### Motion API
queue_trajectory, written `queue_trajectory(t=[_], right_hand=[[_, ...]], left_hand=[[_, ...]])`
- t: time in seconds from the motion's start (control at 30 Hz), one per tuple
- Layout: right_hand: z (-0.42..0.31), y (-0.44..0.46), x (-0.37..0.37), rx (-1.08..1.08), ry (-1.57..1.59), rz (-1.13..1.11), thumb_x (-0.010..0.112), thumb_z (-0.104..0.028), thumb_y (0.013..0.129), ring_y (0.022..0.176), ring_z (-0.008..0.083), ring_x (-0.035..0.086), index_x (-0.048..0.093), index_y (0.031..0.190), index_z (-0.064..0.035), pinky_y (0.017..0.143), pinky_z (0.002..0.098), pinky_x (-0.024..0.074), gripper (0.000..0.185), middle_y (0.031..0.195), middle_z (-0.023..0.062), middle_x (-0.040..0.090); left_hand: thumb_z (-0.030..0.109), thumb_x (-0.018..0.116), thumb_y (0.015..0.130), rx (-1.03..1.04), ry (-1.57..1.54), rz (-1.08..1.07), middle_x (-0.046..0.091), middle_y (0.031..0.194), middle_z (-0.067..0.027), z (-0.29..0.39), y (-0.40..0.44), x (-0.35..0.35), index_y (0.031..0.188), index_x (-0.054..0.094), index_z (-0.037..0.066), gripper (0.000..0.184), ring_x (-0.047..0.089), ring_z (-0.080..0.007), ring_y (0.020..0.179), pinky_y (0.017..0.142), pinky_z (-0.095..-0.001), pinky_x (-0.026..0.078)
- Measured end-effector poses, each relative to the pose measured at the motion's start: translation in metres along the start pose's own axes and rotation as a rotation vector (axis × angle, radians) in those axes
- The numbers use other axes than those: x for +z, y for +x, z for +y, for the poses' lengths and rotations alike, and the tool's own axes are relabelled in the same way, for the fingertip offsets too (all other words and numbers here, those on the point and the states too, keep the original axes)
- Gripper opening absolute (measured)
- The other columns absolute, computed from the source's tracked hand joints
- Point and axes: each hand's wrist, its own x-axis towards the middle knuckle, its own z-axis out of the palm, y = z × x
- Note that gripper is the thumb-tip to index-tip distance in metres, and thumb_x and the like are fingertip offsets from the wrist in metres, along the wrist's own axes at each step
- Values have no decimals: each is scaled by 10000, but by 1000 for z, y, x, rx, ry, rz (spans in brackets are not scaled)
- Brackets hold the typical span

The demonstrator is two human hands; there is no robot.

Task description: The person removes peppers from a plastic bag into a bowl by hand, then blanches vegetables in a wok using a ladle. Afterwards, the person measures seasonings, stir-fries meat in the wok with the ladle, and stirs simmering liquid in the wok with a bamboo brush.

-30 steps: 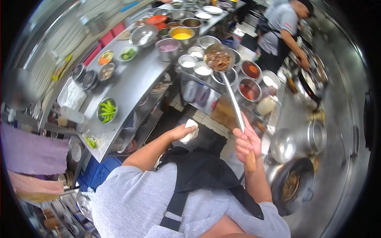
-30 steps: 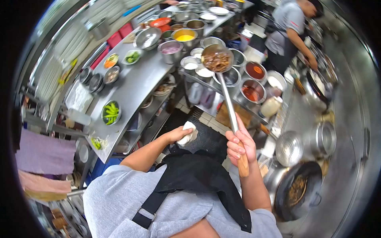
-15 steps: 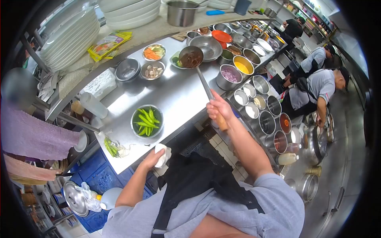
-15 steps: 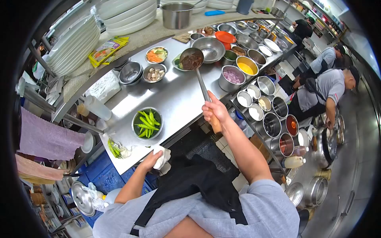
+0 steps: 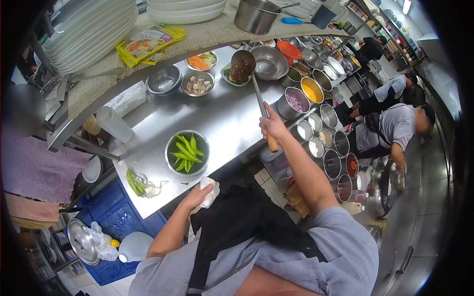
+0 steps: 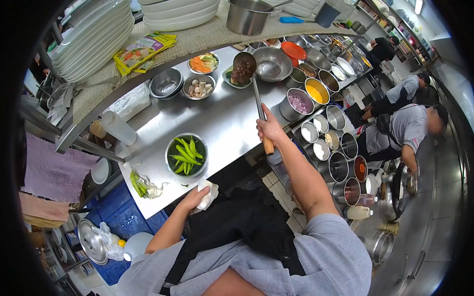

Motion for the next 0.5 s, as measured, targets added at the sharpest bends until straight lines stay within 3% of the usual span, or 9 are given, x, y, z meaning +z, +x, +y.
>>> queue_trajectory(t=[0.3, 0.4, 0.47, 0.5], right_hand=[[-1, 1, -17, -49, -307, 37, 506, -38, 914, 469, 133, 494, 113, 1586, -173, 415, 306, 445, 790, 684, 31, 488], [1, 6, -30, -47, -384, -24, 519, -44, 910, 476, 149, 515, 125, 1584, -179, 423, 325, 456, 792, 695, 65, 519], [7, 8, -32, -71, -578, 19, 527, -53, 914, 485, 188, 552, 141, 1580, -194, 455, 354, 483, 782, 769, 151, 601], [5, 8, -34, -75, -577, 21, 527, -53, 914, 485, 188, 552, 141, 1580, -194, 455, 354, 483, 782, 769, 151, 601]], left_hand=[[480, 547, 971, 92, 141, -105, 653, 1105, -107, 21, 37, 12, 1295, 534, -13, 590, 611, -184, 988, 867, -321, 483], [474, 567, 966, 103, 195, -135, 645, 1133, -126, 26, 48, 19, 1307, 517, -17, 600, 614, -197, 1009, 883, -337, 488], [486, 573, 960, 110, 189, -155, 645, 1138, -129, 34, 49, 24, 1315, 511, -16, 618, 617, -199, 1007, 880, -338, 492], [486, 573, 960, 112, 192, -155, 645, 1138, -129, 32, 53, 26, 1315, 511, -16, 618, 617, -199, 1007, 880, -338, 492]])
